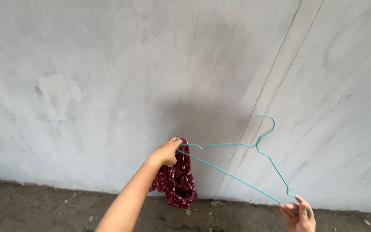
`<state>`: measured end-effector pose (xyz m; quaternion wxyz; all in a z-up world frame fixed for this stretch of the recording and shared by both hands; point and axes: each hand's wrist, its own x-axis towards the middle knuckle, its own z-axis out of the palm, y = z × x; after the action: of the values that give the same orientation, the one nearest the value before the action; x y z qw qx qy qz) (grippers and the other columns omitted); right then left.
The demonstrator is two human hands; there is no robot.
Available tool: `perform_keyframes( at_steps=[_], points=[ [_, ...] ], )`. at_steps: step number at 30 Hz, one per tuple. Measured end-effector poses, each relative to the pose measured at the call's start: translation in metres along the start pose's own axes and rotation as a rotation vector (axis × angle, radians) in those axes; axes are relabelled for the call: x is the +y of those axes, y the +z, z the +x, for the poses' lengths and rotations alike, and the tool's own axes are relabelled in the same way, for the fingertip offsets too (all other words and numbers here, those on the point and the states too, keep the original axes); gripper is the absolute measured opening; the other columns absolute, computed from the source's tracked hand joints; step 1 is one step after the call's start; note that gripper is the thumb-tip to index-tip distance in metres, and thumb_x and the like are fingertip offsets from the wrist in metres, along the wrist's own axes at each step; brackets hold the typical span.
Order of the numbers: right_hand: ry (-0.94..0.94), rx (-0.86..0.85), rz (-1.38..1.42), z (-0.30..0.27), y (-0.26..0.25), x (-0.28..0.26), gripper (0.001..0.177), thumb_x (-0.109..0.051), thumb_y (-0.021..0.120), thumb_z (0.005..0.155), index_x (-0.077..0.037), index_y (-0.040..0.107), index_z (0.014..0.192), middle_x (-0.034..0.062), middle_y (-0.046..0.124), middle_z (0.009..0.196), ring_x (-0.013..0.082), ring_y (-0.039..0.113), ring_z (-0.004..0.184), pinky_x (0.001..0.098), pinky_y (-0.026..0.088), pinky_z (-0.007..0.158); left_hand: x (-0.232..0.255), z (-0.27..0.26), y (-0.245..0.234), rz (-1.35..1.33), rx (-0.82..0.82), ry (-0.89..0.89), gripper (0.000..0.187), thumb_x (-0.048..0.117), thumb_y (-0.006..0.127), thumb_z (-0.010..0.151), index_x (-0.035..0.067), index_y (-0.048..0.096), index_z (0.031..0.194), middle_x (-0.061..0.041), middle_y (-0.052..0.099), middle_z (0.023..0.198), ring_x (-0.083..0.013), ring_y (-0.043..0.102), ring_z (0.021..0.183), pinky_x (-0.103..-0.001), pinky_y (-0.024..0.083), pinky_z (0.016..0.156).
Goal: Hang wet clothes on a drying rack using hangers.
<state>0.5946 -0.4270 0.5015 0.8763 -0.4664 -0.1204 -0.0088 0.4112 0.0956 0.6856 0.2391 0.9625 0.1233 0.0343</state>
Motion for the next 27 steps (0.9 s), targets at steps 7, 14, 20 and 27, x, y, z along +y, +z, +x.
perform_keyframes(
  at_steps=[7, 14, 20, 27],
  points=[
    [0.055, 0.001, -0.021, -0.012, -0.054, 0.042, 0.038, -0.030, 0.052, 0.118, 0.003, 0.059, 0.134, 0.0142, 0.069, 0.090, 0.0321, 0.071, 0.086, 0.0616, 0.058, 0.088, -0.003, -0.014, 0.005, 0.060, -0.056, -0.034, 0.083, -0.009, 0.065, 0.067, 0.012, 0.043, 0.145, -0.009, 0.044, 0.150, -0.0349, 0.056, 0.128, -0.042, 0.056, 0.095],
    [0.184, -0.180, 0.069, -0.028, 0.024, 0.031, 0.037, -0.026, 0.049, 0.111, 0.001, 0.060, 0.134, 0.0184, 0.070, 0.094, 0.0399, 0.074, 0.094, 0.0593, 0.057, 0.091, 0.062, -0.043, -0.029, 0.028, -0.045, 0.105, 0.067, -0.006, 0.069, 0.067, 0.010, 0.058, 0.131, -0.015, 0.049, 0.143, -0.0375, 0.057, 0.126, -0.042, 0.052, 0.100],
    [0.147, -0.320, 0.154, -0.041, 0.087, 0.018, 0.037, -0.024, 0.047, 0.113, 0.004, 0.059, 0.135, 0.0201, 0.069, 0.097, 0.0387, 0.072, 0.097, 0.0582, 0.055, 0.094, 0.106, -0.058, -0.049, 0.060, 0.053, 0.361, 0.061, -0.009, 0.062, 0.067, 0.008, 0.061, 0.126, -0.016, 0.058, 0.130, -0.0374, 0.061, 0.115, -0.044, 0.053, 0.092],
    [0.057, -0.374, 0.361, -0.049, 0.148, -0.004, 0.046, -0.035, 0.043, 0.120, 0.006, 0.061, 0.132, 0.0204, 0.069, 0.105, 0.0391, 0.069, 0.104, 0.0535, 0.055, 0.099, 0.103, -0.048, -0.069, 0.001, 0.221, 0.561, 0.036, 0.012, 0.060, 0.076, 0.008, 0.073, 0.109, -0.011, 0.075, 0.085, -0.0325, 0.064, 0.096, -0.045, 0.048, 0.092]
  ],
)
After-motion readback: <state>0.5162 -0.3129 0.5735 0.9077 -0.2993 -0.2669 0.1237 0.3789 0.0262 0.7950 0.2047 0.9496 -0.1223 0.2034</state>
